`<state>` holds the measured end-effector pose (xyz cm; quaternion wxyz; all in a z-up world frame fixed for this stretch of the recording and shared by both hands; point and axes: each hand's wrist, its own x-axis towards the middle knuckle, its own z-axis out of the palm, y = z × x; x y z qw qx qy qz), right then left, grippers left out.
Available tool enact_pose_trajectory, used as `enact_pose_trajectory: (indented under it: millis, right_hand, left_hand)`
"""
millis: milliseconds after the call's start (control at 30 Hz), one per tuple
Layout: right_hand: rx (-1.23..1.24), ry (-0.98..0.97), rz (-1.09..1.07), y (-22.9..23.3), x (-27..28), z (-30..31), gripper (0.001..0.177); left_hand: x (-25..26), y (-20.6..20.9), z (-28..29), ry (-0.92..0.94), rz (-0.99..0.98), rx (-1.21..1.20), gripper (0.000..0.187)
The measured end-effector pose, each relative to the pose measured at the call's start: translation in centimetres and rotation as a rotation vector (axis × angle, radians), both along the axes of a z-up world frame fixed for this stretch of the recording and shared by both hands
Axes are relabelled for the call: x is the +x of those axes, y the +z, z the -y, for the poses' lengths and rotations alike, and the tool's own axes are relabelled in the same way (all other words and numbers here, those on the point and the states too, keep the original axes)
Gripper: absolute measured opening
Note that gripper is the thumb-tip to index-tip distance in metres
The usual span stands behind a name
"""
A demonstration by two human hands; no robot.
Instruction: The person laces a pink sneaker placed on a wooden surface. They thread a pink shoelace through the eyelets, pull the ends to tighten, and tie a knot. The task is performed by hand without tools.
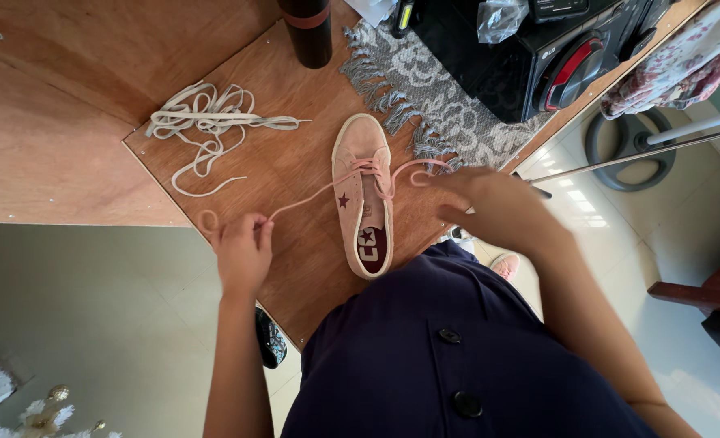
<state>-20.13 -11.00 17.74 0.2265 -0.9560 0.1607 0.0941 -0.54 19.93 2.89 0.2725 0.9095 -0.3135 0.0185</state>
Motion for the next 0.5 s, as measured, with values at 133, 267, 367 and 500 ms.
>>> enact_pose_trajectory:
  millis: [133, 267, 367, 500]
  right_hand:
    - [0.177, 0.194, 0.315, -1.1, 2.9, -4.1, 0.058]
    - [0.401, 0.42, 0.628, -1.6, 5.3, -7.6, 0.06]
    - [0.464, 0.458, 0.529, -1.7, 6.3, -8.5, 0.027]
    - [0.382, 0.424, 0.64, -1.6, 6.7, -8.1, 0.012]
  left_hand:
    - [-2.1, 7.8, 1.3, -0.094, -0.186, -0.148, 0.016]
    - [-4.7, 15.0, 2.5, -0.22, -0.214, 0.0, 0.015]
    - [-5.2, 18.3, 2.8, -0.279, -0.091, 0.169, 0.014]
    - [-5.1, 20.6, 1.0, -0.243, -0.059, 0.228, 0.02]
